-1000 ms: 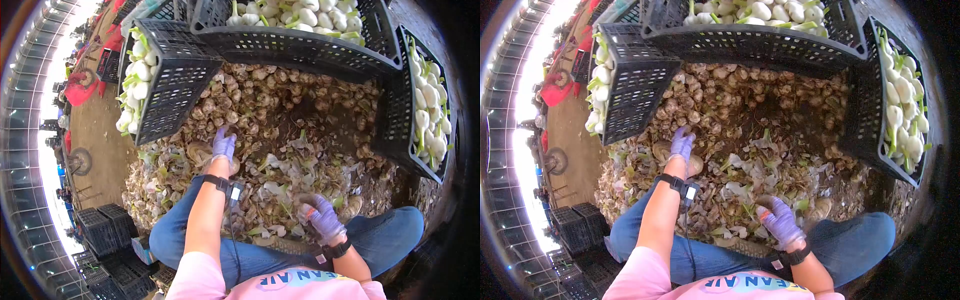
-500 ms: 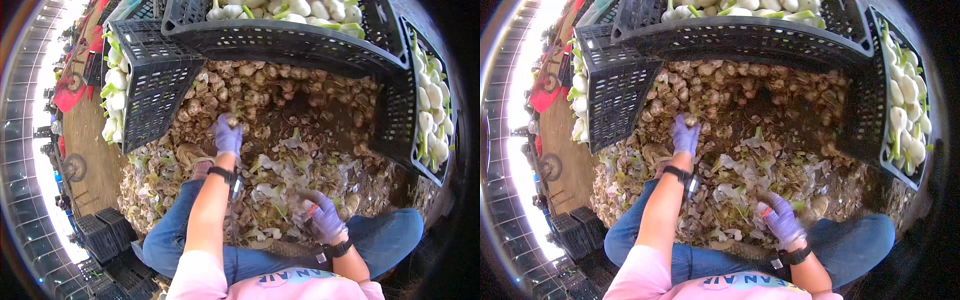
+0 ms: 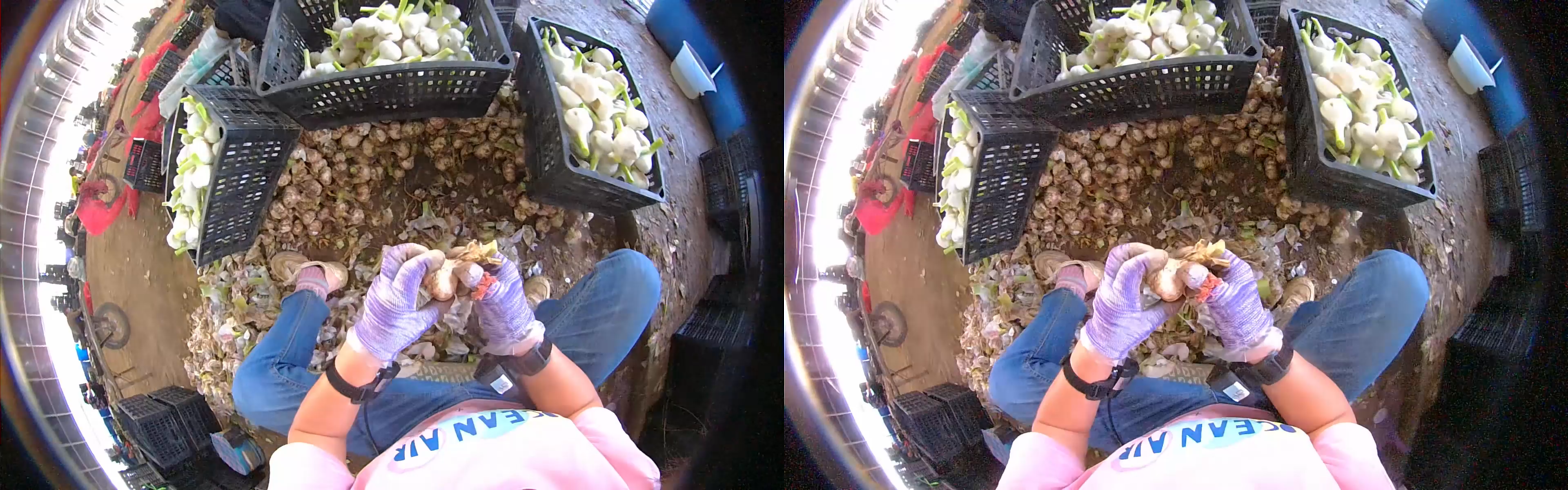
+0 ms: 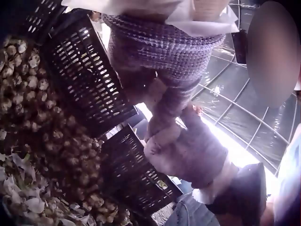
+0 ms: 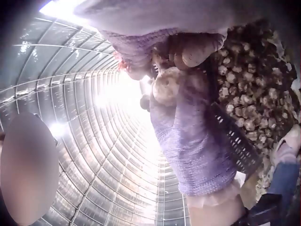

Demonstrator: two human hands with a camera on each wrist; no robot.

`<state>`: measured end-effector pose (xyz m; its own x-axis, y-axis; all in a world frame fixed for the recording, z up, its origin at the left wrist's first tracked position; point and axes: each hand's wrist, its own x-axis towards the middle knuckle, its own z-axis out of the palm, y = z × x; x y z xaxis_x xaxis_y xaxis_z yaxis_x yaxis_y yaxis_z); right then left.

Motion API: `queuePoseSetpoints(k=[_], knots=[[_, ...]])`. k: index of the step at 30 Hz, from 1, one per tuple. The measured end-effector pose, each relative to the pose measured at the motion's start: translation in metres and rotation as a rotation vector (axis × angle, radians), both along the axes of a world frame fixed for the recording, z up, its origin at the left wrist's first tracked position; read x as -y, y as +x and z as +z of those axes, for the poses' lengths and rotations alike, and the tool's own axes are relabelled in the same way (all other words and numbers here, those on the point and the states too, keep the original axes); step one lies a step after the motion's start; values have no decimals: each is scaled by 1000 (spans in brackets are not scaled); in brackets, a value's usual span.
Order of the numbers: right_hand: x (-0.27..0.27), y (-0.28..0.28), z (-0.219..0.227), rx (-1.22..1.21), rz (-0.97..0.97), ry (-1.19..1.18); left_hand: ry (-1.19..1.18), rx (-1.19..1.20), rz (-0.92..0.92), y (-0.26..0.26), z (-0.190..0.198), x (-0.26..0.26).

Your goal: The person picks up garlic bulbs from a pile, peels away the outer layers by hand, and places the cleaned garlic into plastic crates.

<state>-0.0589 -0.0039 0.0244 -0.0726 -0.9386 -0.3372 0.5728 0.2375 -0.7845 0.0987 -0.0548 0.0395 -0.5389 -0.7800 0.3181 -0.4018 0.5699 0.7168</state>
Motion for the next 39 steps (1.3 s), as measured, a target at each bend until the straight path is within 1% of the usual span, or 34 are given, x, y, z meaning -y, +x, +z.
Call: queuePoseSetpoints(k=[3, 5, 6, 7, 9, 10, 11, 12, 13, 15, 16, 17, 19, 20, 21, 23, 24, 25, 27, 28, 29, 31, 32, 33, 34, 35, 37, 39], knots=[[-13, -1, 8, -21, 48, -26, -24, -16, 4, 7, 9, -18], [-22, -3, 10, -72, 102, -35, 60, -80, -4, 9, 16, -29], [-26, -3, 12, -4, 104, -5, 106, -96, 0, 10, 15, -35], [-29, -6, 16, -5, 102, -12, 100, -97, -2, 11, 13, -40], [-35, -12, 27, -64, 201, 84, 154, -130, -7, 12, 9, -47], [-38, -13, 26, -66, 210, 90, 148, -130, -9, 12, 8, -50], [-40, -14, 26, -65, 208, 86, 192, -167, 10, 12, 7, -53], [-43, -16, 26, -74, 239, 75, 237, -204, 28, 12, 7, -56], [-45, -17, 26, -84, 271, 63, 235, -203, 26, 11, 9, -59], [-49, -17, 24, -73, 290, 41, 937, -568, 64, 11, 16, -66], [-50, -18, 22, -65, 309, 22, 985, -676, 27, 11, 9, -67], [-49, -20, 21, -62, 309, 21, 984, -673, 28, 12, 5, -67], [-45, -25, 20, -744, 410, -557, 1530, -835, 122, 14, 0, -67], [-46, -24, 21, -772, 394, -675, 1629, -702, 192, 15, -16, -64], [-47, -22, 14, -770, 394, -676, 1627, -702, 194, 16, -26, -66], [-47, -14, 2, -428, 270, -349, 1427, -737, 133, 9, -21, -67], [-51, -17, 5, -181, 283, -96, 1174, -631, 151, 7, -15, -69], [-51, -15, 6, -181, 284, -98, 1172, -632, 151, 3, -18, -72], [-53, -8, 3, -13, 311, -181, 610, -416, 327, -7, -28, -84], [-56, -7, 2, -10, 311, -183, 789, -596, 312, -10, -13, -88], [-61, -6, 0, -41, 281, -148, 1033, -836, 286, -7, -7, -86], [-66, -7, -2, -110, 221, -76, 1224, -948, 189, -1, -8, -79], [-64, -2, 5, 537, 72, 20, 1222, -952, 186, 1, -10, -76], [-62, -4, 9, 534, 73, 15, 1136, -940, 99, 3, -14, -72], [-59, -6, 14, 442, 141, -45, 1049, -924, 9, 4, -12, -67], [-58, -8, 20, 351, 208, -101, 1047, -924, 4, 5, -8, -65], [-57, -9, 28, 389, 244, -86, 731, -542, 154, 9, 5, -62], [-56, -6, 24, 509, 105, 35, 740, -508, 154, 16, 7, -55]])
